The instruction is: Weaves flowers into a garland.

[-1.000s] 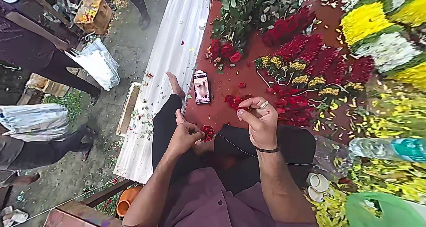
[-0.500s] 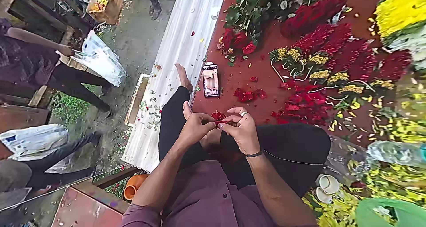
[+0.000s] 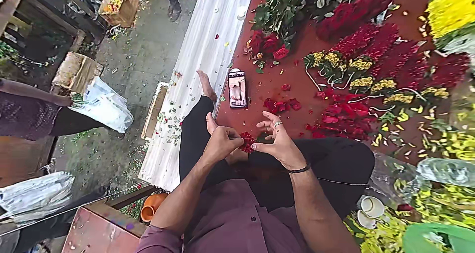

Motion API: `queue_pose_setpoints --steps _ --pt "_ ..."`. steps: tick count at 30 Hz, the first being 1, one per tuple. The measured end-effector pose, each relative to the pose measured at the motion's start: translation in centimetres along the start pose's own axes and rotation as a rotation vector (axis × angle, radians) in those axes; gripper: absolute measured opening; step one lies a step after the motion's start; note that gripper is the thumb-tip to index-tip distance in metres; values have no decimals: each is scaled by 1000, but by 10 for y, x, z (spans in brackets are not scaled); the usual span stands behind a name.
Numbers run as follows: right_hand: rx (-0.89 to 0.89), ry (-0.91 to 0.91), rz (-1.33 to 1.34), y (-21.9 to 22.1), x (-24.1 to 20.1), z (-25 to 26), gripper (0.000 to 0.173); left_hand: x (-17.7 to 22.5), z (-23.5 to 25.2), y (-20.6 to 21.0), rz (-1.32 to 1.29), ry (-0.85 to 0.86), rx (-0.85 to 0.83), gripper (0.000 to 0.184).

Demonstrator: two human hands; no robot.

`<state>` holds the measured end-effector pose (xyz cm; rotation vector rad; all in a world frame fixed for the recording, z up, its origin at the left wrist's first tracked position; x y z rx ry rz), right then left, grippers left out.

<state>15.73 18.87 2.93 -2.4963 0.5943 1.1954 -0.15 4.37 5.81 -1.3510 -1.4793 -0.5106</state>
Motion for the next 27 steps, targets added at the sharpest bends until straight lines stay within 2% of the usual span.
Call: queue_pose_setpoints --steps 4,6,9,10,14,17,18,20,21,23,25,27 --pt "-165 -23 -93 2 14 10 109 4 2 -7 84 -40 24 15" --pt "-157 -33 -88 3 21 16 81 4 3 -13 112 -52 34 15" --pt "-52 -111 16 -9 12 13 20 0 4 -20 91 -62 59 17" --pt "-20 -132 43 -13 7 10 11 -1 4 -22 74 -71 67 17" --pt "-96 -189 0 -13 -6 -3 9 -3 3 -26 50 -98 112 17" --pt "-241 -278 11 -3 -16 -14 11 11 -2 -24 262 -101 62 15" --pt "-268 -316 49 -1 -20 -18 11 22 -4 -21 359 -78 -38 16" --pt "-291 -396 148 -3 -29 -20 9 52 -12 -12 446 21 -368 19" --pt "-303 -415 190 -6 -29 -18 9 67 -16 -8 415 99 -529 18" --pt "-349 -394 259 -10 -25 -13 9 90 -21 -3 182 325 -664 14" --pt "-416 -330 353 -12 -19 -9 6 101 -15 -1 -99 480 -557 13" --pt "-424 -341 428 -8 -13 -13 3 100 -4 1 -200 475 -312 13"
Point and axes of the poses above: each hand's wrist, its own z-axis towards the middle knuckle, its own y-axis out of the palm, x = y × z, the point moved 3 cm from there along z, towards the middle knuckle, and after that the axes turned 12 degrees about y, right-handed, at the moved point
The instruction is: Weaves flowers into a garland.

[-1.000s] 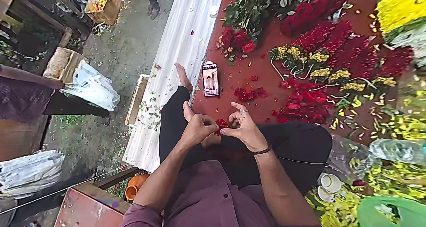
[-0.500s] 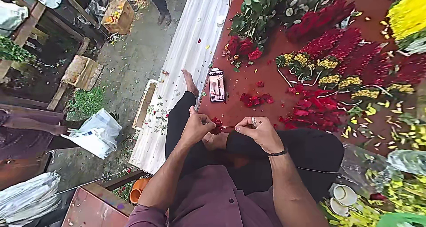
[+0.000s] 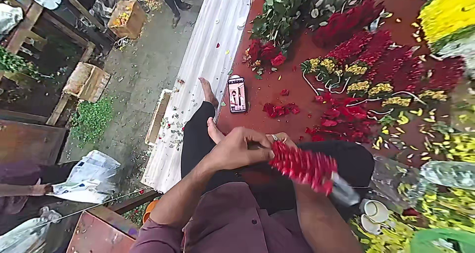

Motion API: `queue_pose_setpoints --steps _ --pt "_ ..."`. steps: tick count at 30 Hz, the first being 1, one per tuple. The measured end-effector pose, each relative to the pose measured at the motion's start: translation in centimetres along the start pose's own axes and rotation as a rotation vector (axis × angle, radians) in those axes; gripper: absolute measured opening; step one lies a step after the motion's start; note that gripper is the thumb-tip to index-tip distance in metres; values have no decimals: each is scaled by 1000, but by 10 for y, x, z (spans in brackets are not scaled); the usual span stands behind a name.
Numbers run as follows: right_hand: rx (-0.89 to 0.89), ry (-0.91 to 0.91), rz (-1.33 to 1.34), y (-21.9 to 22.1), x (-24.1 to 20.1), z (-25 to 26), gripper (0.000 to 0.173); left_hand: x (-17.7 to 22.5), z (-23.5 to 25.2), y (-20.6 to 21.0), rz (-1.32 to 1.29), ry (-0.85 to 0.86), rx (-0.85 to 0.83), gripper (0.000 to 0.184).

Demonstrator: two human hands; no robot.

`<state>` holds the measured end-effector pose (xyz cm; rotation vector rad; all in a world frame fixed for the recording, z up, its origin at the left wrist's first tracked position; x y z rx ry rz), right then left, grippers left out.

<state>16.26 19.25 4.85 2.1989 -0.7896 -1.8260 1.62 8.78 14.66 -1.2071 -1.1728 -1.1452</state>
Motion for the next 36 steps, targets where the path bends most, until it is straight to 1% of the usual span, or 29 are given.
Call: queue_pose_setpoints --steps 2,3,4,6,7,9,11,13,14,16,18,20,22,24,26,28,29,31,32,33,36 --pt "18 -35 43 6 5 -2 10 -19 5 -5 150 -73 258 14" --pt "15 -29 13 9 3 0 7 -30 5 -8 271 -125 357 14" --pt "24 -28 -36 10 1 2 3 -41 4 -11 376 -186 421 16" --pt "100 -28 -165 11 1 6 4 -61 -4 -12 507 -300 489 17" --pt "130 -23 -236 14 4 7 6 -69 -9 -11 521 -343 513 18" --pt "144 -9 -371 23 12 10 8 -80 -18 -8 506 -383 549 20" --pt "127 22 -442 34 19 11 11 -86 -25 -4 461 -408 576 21" --pt "129 28 -433 36 16 10 12 -90 -31 -4 419 -397 565 20" --pt "158 17 -404 32 10 9 10 -92 -34 -6 384 -380 544 19" --pt "268 38 -352 12 -1 4 9 -98 -42 -13 269 -369 487 17" --pt "357 90 -332 -13 -6 -1 7 -98 -47 -19 130 -359 372 14" --pt "347 162 -342 -27 -6 -5 5 -94 -48 -20 41 -346 235 13" --pt "282 247 -368 -35 -7 -6 6 -91 -49 -18 45 -353 138 14" --pt "282 327 -463 -56 -8 -2 8 -88 -49 -16 66 -367 103 15" --pt "398 435 -736 -97 -5 6 12 -85 -50 -15 69 -373 104 15" --pt "507 604 -1059 -153 11 20 22 -85 -49 -14 71 -379 110 16" --pt "515 673 -1179 -177 21 27 29 -85 -48 -13 77 -383 110 15" --pt "499 784 -1347 -205 42 39 38 -84 -48 -14 85 -393 117 15" --pt "502 820 -1378 -210 50 43 41 -84 -48 -14 86 -398 122 15" --pt "538 818 -1374 -212 56 45 43 -84 -48 -15 87 -403 125 16" --pt "774 778 -1258 -204 45 44 42 -87 -52 -16 83 -409 142 16"
Point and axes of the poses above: each hand's wrist, its own z-axis towards the middle knuckle, its own y-axis out of the palm, x = y × z, the point moved 3 cm from there along z, towards the middle knuckle, and after that the axes turned 12 degrees about y, right-handed, at the moved point
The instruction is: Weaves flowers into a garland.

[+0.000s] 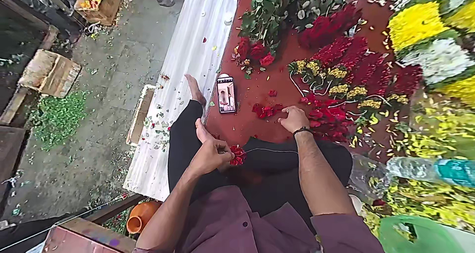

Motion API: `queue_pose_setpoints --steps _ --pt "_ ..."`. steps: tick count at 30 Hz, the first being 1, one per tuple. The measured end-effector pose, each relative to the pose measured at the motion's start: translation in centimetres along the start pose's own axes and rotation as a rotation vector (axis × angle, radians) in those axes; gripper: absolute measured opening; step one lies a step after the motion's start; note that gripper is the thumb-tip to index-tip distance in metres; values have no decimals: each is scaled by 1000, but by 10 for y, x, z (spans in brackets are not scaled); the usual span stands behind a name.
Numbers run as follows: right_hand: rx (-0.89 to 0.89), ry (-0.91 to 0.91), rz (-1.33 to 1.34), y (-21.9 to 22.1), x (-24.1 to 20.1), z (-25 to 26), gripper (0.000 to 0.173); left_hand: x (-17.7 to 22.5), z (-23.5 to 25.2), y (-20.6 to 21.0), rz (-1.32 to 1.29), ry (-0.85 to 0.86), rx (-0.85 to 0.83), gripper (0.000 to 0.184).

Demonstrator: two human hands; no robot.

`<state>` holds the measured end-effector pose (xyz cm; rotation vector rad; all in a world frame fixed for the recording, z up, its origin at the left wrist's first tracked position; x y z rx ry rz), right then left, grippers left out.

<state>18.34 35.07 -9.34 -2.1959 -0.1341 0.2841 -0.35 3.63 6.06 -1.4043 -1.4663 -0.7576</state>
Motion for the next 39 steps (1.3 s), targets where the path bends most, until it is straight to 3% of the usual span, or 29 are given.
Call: queue_pose_setpoints --steps 3,8,14,16,20,24,31,39 --pt "98 127 154 -18 3 -9 33 -2 -1 -2 7 -7 11 16" --pt "83 114 618 -22 10 -18 34 -1 -1 -2 15 -2 16 16" --pt "-116 -112 1032 -40 -22 -74 17 -2 0 1 4 8 20 16" --pt "-182 -175 1117 -48 -32 -95 22 -3 0 0 -15 0 27 16" --pt "-244 -213 1172 -54 -44 -129 34 1 2 -1 -11 -7 38 15" --pt "-245 -198 1182 -41 -45 -135 21 1 1 2 -2 -5 26 16" --pt "-258 -216 1266 -33 -42 -130 13 4 2 4 10 -22 29 15" --pt "-279 -359 1200 -30 -37 -128 36 10 3 2 26 -19 42 15"
Point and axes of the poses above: each hand's wrist, its own z-axis towards the middle knuckle, its own y-axis out of the palm, x = y × z, the point moved 3 cm from there along z, towards the middle knuckle, and after that the axes turned 12 degrees about y, right-handed, at the moved point
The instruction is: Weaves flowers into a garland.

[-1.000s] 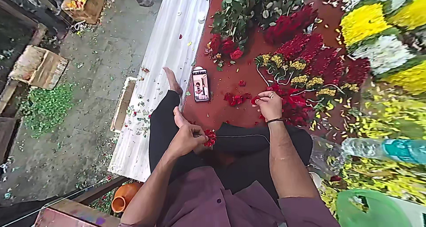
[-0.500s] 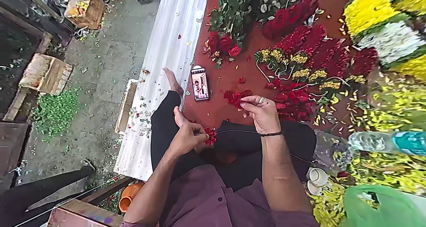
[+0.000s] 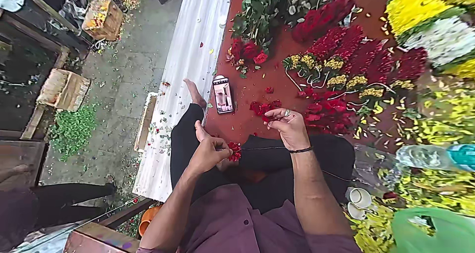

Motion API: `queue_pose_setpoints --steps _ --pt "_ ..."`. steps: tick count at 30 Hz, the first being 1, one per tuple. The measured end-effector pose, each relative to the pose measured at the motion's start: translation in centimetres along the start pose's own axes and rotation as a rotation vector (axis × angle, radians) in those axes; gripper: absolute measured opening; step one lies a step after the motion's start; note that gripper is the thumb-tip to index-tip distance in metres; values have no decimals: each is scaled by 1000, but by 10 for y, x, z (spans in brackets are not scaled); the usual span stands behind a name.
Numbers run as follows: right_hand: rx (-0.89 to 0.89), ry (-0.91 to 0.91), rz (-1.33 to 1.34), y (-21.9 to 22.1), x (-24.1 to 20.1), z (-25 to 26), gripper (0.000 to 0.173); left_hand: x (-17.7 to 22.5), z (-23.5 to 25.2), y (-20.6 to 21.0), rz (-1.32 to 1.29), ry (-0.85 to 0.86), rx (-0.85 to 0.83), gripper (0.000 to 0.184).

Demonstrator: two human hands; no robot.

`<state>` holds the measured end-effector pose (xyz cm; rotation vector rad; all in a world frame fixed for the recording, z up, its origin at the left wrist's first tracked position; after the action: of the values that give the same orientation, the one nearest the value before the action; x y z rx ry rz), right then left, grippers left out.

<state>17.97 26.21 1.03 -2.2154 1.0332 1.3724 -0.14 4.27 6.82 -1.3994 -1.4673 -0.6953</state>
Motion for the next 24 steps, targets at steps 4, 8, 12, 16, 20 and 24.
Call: queue_pose_setpoints --steps 4,8,12,16,20,24 --pt "14 -55 -68 3 0 1 29 -3 -3 -3 16 -17 53 16" --pt "42 -74 -103 10 -1 0 15 -4 -6 -5 5 -39 77 15" --pt "94 -115 -91 20 -1 -3 26 -5 -8 -5 2 -21 85 16" --pt "87 -111 -47 28 -4 -8 49 -5 -6 -5 27 -55 99 15" --pt "42 -29 59 41 -15 -24 51 -7 -1 -5 62 -92 124 17" --pt "-80 96 139 67 -13 -46 50 -9 4 -4 50 -75 104 16"
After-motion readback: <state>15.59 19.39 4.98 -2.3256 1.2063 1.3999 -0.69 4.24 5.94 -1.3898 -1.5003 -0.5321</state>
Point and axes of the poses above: each hand's wrist, its own z-axis towards the middle knuckle, its own y-axis out of the palm, x = y × z, the point moved 3 cm from there along z, towards the middle knuckle, and after that the axes turned 12 degrees about y, right-handed, at the moved point
